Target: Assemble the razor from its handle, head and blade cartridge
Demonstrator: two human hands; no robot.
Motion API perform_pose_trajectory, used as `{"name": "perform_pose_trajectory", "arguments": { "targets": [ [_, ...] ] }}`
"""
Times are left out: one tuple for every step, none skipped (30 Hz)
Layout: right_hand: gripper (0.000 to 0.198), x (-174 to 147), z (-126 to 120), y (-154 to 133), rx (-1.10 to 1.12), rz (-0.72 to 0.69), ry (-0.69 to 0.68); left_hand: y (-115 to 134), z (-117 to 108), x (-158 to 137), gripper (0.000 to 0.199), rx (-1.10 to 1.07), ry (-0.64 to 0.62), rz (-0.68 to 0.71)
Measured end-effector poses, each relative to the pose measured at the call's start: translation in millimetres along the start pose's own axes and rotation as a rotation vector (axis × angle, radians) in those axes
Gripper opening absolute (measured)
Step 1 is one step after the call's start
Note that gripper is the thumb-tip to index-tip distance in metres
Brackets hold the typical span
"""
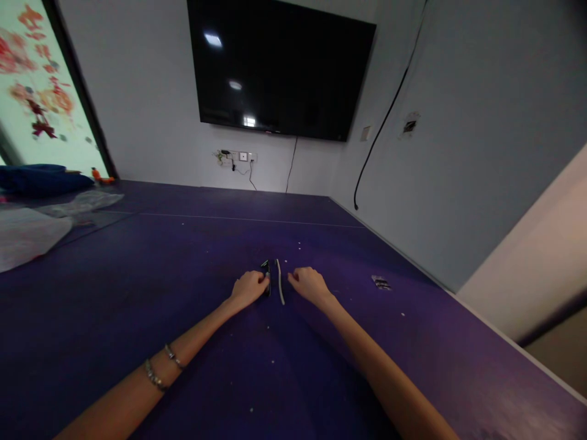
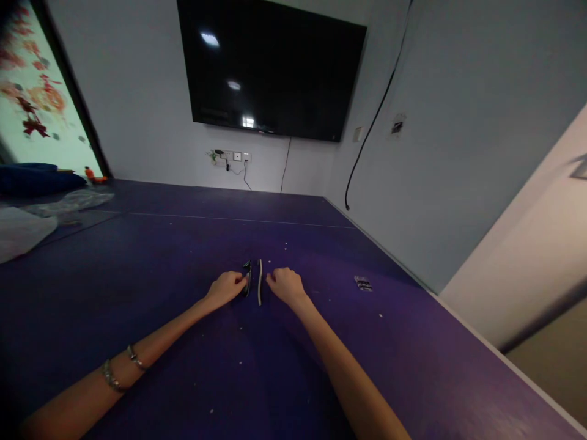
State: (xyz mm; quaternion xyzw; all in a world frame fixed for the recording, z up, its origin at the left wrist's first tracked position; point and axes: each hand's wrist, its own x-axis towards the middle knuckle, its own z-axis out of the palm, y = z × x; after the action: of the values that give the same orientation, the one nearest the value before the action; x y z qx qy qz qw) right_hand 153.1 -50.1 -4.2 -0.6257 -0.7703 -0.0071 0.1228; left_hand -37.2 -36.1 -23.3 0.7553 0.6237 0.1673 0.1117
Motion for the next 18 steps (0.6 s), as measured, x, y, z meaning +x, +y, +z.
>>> {"name": "perform_pose_trajectory", "arguments": {
  "targets": [
    [0.041, -1.7, -6.3, 13.3, 0.006, -0.008, 0.01, -3.8, -0.1, 1.2, 0.04, -0.031, 0.017, 0.0],
    [0.038, -3.7, -12.7, 29.2, 0.016, -0.017, 0.023, -7.5, 0.0, 2.5, 0.04, -0.058, 0.04, -0.005],
    [0.035, -5.9, -19.1, 47.3, 0.029, -0.033, 0.034, -11.0, 0.2, 3.8, 0.039, -0.082, 0.061, -0.012],
    [0.032, -8.2, -25.2, 67.4, 0.045, -0.058, 0.028, -14.1, 0.8, 5.3, 0.039, -0.103, 0.078, -0.019],
    [0.031, -10.6, -30.8, 89.1, 0.051, -0.068, 0.028, -16.8, 1.6, 6.6, 0.039, -0.117, 0.097, -0.017],
    [0.033, -12.9, -36.0, 111.7, 0.047, -0.061, 0.022, -18.8, 2.6, 7.8, 0.039, -0.126, 0.112, -0.011],
    [0.035, -15.2, -40.8, 134.6, 0.037, -0.06, 0.008, -20.4, 3.8, 8.8, 0.039, -0.13, 0.121, -0.004],
    [0.035, -17.6, -45.4, 157.1, 0.018, -0.05, -0.009, -21.5, 5.1, 9.5, 0.038, -0.13, 0.128, 0.003],
    [0.036, -20.0, -49.9, 178.4, -0.018, -0.019, -0.038, -22.3, 6.3, 10.0, 0.038, -0.129, 0.131, 0.007],
    [0.038, -22.6, -54.5, 198.0, -0.056, 0.006, -0.085, -22.7, 7.4, 10.1, 0.038, -0.129, 0.131, 0.008],
    [0.041, -25.4, -59.1, 215.3, -0.093, 0.026, -0.137, -23.0, 8.3, 9.9, 0.038, -0.129, 0.131, 0.01],
    [0.043, -28.3, -63.6, 230.1, -0.128, 0.042, -0.186, -23.2, 8.9, 9.6, 0.037, -0.128, 0.131, 0.008],
    [0.045, -31.2, -68.0, 242.2, -0.165, 0.061, -0.225, -23.3, 9.3, 9.1, 0.037, -0.127, 0.129, 0.005],
    [0.049, -33.9, -71.9, 251.8, -0.194, 0.079, -0.253, -23.4, 9.5, 8.5, 0.037, -0.123, 0.127, 0.001],
    [0.052, -36.2, -75.2, 259.2, -0.218, 0.089, -0.28, -23.4, 9.5, 7.9, 0.037, -0.116, 0.124, -0.002],
    [0.054, -37.8, -77.7, 264.9, -0.234, 0.093, -0.304, -23.4, 9.4, 7.3, 0.037, -0.108, 0.122, -0.005],
    [0.057, -38.7, -79.2, 269.1, -0.243, 0.093, -0.327, -23.3, 9.1, 6.6, 0.037, -0.102, 0.122, -0.005],
    [0.058, -38.8, -79.9, 272.4, -0.246, 0.09, -0.351, -23.2, 8.7, 6.0, 0.038, -0.098, 0.12, -0.001]
  ]
}}
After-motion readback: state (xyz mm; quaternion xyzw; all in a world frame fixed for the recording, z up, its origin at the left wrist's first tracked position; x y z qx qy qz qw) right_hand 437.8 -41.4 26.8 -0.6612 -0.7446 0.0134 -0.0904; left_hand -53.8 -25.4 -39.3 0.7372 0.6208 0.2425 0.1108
